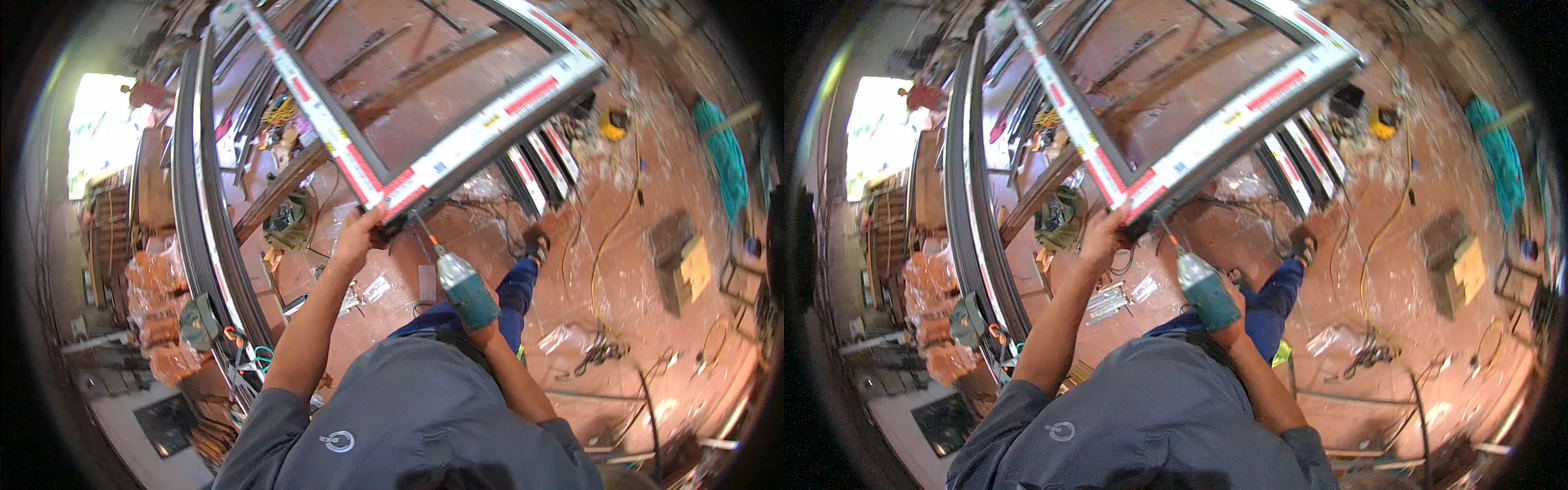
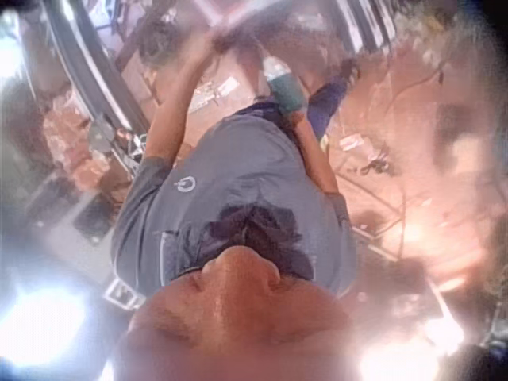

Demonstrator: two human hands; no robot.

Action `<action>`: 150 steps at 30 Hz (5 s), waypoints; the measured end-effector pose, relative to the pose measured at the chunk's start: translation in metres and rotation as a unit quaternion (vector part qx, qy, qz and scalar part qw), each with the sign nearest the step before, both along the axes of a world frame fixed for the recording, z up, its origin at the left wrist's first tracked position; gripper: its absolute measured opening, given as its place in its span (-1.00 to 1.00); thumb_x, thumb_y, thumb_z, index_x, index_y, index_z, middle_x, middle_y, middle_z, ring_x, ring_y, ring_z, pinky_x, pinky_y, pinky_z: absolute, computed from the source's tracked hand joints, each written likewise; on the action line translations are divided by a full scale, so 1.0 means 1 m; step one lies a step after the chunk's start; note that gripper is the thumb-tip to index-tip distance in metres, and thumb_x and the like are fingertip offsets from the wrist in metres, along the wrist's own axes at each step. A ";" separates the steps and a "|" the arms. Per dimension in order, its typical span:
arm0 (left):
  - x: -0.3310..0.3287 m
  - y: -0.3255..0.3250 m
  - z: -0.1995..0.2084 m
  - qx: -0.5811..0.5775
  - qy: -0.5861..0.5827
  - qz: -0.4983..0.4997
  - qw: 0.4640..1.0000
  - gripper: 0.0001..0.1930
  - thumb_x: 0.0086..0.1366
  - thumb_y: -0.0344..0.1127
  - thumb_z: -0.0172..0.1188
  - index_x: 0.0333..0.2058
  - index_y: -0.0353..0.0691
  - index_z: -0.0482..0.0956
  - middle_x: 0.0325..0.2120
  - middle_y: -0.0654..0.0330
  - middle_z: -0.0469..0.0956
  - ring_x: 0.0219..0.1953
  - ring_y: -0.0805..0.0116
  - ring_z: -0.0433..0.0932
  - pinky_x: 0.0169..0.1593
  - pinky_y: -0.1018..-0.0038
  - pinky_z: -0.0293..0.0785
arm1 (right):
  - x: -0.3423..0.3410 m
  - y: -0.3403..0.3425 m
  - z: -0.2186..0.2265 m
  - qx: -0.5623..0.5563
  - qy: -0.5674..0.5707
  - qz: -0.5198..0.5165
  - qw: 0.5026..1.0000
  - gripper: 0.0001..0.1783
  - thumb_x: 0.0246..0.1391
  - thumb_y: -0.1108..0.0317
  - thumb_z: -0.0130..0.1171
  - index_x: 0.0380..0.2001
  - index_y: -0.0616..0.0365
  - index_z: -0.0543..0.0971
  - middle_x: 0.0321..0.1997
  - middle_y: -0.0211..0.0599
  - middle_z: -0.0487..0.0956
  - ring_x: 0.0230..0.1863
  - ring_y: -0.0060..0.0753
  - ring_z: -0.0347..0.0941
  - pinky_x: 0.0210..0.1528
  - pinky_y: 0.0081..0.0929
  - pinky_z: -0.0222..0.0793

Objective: The person assembles a rectangular window frame by joining metal profiles with a power drill. They align the corners, drill fasteners, and repeatedly flip the frame to secure all sides. The person also handles a rubber seal strip and inserts it into the frame profile.

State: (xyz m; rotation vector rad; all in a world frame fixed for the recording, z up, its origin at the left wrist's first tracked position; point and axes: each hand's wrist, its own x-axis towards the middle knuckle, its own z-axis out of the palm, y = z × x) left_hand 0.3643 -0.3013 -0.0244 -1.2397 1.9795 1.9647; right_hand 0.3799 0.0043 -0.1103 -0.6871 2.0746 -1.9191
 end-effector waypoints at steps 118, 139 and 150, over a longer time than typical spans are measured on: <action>0.119 0.012 0.001 -0.452 0.020 0.013 0.892 -0.66 0.31 -0.17 0.37 -0.05 -0.26 0.68 -0.26 0.00 0.75 -0.23 -0.02 0.75 -0.18 0.12 0.64 | -0.027 0.187 -0.022 0.348 -0.091 -0.306 0.881 -0.77 0.34 0.08 0.26 -0.19 -0.02 0.64 -0.21 -0.25 0.65 -0.17 -0.06 0.59 -0.14 -0.12 0.48; 0.127 0.055 -0.026 -0.278 0.098 0.190 0.936 -0.48 0.39 -0.17 0.29 0.25 -0.29 0.55 -0.06 -0.10 0.69 -0.10 -0.08 0.72 0.00 0.10 0.62 | -0.094 0.143 0.011 0.384 -0.051 -0.180 0.904 -0.74 0.32 0.11 0.31 -0.09 0.02 0.60 -0.11 -0.26 0.63 -0.07 -0.12 0.56 -0.05 -0.15 0.47; 0.119 0.066 -0.031 -0.390 0.038 0.226 0.892 -0.58 0.37 -0.15 0.38 0.07 -0.31 0.65 -0.13 -0.05 0.71 -0.16 -0.04 0.72 -0.05 0.13 0.63 | -0.152 0.168 0.017 0.375 -0.044 -0.155 0.913 -0.70 0.31 0.13 0.33 -0.04 0.03 0.58 -0.06 -0.26 0.62 -0.02 -0.14 0.55 -0.01 -0.16 0.47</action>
